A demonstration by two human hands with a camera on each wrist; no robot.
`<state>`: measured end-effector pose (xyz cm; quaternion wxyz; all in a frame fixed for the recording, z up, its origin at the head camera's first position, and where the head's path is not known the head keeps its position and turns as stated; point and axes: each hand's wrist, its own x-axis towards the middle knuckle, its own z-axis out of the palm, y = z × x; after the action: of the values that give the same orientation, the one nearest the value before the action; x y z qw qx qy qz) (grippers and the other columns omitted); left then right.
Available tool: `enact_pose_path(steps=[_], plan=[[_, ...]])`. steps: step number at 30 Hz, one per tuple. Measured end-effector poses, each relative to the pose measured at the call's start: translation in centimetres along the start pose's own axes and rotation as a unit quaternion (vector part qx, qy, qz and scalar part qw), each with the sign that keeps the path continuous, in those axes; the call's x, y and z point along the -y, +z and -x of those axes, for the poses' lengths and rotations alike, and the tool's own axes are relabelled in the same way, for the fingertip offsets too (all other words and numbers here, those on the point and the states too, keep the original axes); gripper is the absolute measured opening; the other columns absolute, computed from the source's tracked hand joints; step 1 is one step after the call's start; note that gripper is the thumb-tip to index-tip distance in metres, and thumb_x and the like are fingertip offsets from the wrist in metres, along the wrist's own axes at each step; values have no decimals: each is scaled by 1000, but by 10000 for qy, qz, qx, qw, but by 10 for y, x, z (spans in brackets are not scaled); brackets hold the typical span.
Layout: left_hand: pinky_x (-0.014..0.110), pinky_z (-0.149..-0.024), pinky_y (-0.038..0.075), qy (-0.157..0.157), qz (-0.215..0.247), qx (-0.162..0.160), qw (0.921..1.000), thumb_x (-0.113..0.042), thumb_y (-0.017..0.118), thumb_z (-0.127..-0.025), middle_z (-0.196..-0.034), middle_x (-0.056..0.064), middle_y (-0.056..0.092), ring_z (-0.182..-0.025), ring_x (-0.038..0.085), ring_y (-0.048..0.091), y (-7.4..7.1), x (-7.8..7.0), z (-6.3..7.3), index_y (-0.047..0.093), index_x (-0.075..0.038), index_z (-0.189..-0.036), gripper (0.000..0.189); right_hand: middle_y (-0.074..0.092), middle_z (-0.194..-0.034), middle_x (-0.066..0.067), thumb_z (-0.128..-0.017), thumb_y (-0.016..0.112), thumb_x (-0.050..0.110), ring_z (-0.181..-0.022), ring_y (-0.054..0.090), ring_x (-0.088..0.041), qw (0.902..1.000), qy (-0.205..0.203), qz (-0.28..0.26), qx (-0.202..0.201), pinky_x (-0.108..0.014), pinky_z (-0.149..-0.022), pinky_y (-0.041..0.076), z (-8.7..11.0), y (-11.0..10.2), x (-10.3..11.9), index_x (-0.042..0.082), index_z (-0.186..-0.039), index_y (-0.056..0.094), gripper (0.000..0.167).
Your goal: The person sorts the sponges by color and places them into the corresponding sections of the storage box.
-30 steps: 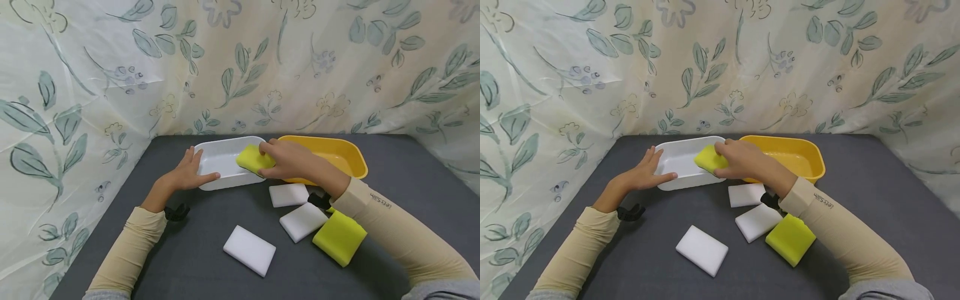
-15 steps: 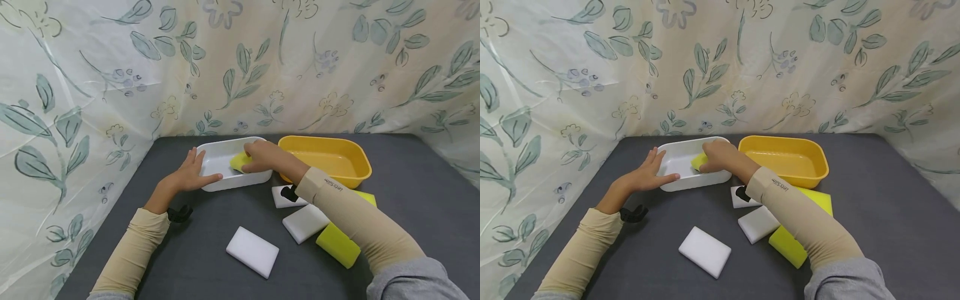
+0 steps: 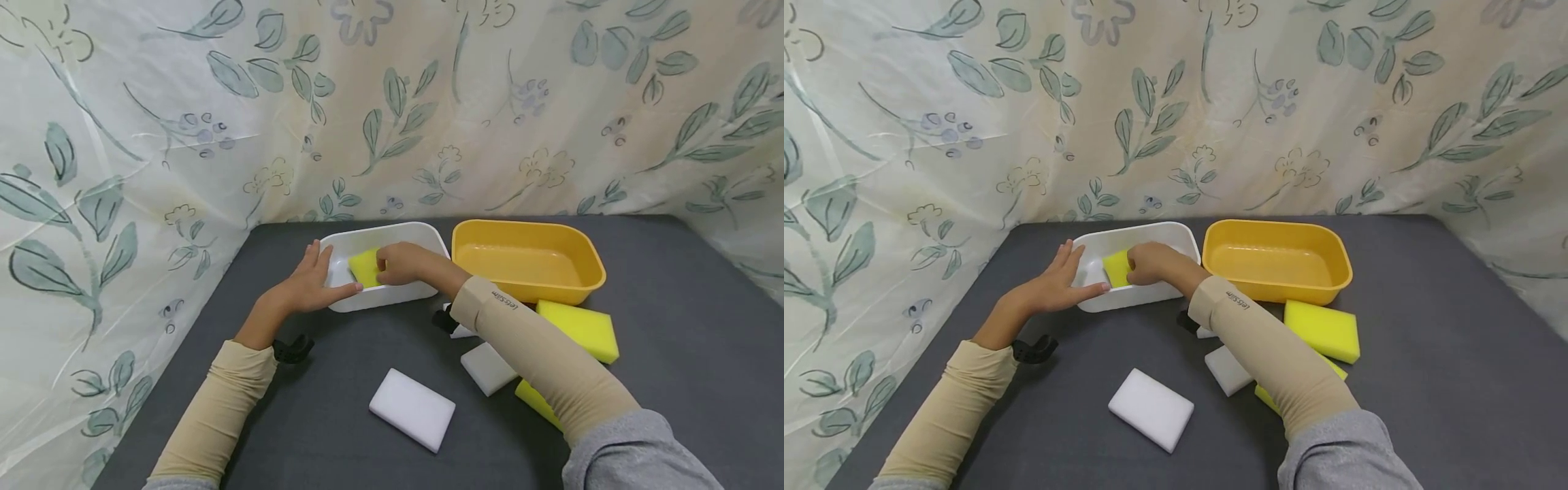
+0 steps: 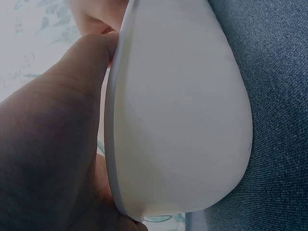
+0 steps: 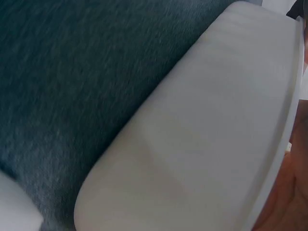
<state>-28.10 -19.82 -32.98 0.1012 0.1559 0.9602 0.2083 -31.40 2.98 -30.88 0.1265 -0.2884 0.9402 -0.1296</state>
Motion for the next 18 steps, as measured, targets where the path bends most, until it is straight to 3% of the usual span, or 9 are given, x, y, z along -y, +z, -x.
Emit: enact_pose_path(steps=[7, 12, 15, 18], plan=[[55, -117, 12, 33, -11, 69, 10000, -67, 59, -88, -163, 23, -15, -150, 35, -12, -1, 1, 3, -7, 6, -156, 120, 59, -135, -14, -99, 48, 10, -117, 53, -27, 9958, -508, -635, 420, -40, -106, 39, -5, 2, 5, 1, -136, 61, 41], [58, -116, 11, 86, 17, 73, 9999, -65, 58, -88, -163, 24, -14, -150, 37, -11, 0, -1, 5, -5, 8, -155, 118, 49, -147, -12, -101, 44, 15, -130, 47, -27, 9881, -643, -1148, 799, -43, -109, 38, 2, 4, 5, 6, -147, 50, 47], [60, -115, 12, 81, 74, 107, 9999, -64, 59, -88, -163, 24, -14, -150, 37, -12, 0, 0, 5, -6, 8, -156, 118, 47, -150, -12, -102, 45, 17, -134, 45, -28, 9861, -764, -1199, 855, -44, -109, 37, 10, 0, 2, 7, -149, 47, 47], [60, -116, 10, 45, 126, 163, 9998, -64, 60, -88, -163, 23, -16, -150, 36, -13, -1, 0, 6, -7, 7, -156, 119, 47, -151, -11, -104, 47, 19, -136, 46, -28, 9896, -859, -909, 705, -45, -110, 37, 27, -10, -3, 8, -149, 47, 47]])
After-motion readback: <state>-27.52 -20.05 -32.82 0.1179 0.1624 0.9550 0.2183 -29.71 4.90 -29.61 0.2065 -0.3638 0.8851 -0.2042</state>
